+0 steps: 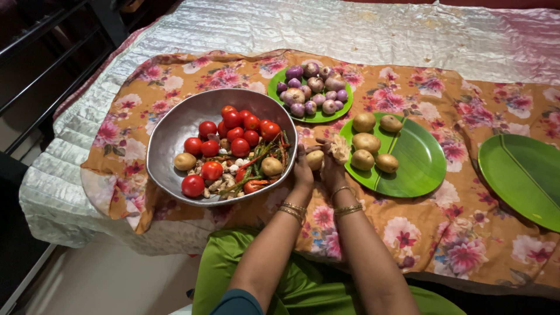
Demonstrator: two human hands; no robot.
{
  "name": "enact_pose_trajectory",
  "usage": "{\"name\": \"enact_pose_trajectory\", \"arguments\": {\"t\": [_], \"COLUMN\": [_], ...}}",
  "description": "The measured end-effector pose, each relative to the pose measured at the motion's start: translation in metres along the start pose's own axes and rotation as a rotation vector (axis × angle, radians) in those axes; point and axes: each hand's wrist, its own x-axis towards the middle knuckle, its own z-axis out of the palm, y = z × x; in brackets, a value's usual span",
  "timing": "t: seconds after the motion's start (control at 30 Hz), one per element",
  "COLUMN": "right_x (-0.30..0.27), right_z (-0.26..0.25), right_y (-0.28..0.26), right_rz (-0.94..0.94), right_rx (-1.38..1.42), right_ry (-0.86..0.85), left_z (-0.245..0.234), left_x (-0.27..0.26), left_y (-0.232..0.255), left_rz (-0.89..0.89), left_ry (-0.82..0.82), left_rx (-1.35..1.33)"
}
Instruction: The person peels potatoes by hand, removing the skin from several potatoes and placing the peeled ones on a green plate next to bowls of tomatoes and onions.
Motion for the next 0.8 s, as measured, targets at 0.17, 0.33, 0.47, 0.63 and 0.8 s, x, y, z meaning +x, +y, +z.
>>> {"name": "enact_pose_trajectory", "arguments": {"t": [0.17, 0.33, 0.47, 0.63, 0.8], "right_x": [0.003, 0.028, 0.021, 0.004, -0.006], "right_z": [0.001, -0.011, -0.012, 0.002, 0.014], "right_y": [-0.002, 0.058, 0.063, 0.016, -0.009], "right_rz": [0.146, -0.011, -0.202, -0.073, -0.155], "right_rx": [0.121, 0.394, -0.631, -1.072, -1.128], "right_ry": [0.113, 0.128, 0.262, 0.177, 0.217], "left_z": [-0.007, -0.028, -0.035, -0.023, -0.006], "left_x": [0.004, 0.022, 0.033, 0.032, -0.009], "left_y": [-0.013, -0.069, -0.090, -0.087, -0.023], "left_rz": [-0.195, -0.087, -0.071, -0.166, 0.528], "left_ry": [0.005, -0.042, 0.000, 0.166, 0.028], "left_rx": [-0.084, -0.202, -0.176, -0.144, 0.514]}}
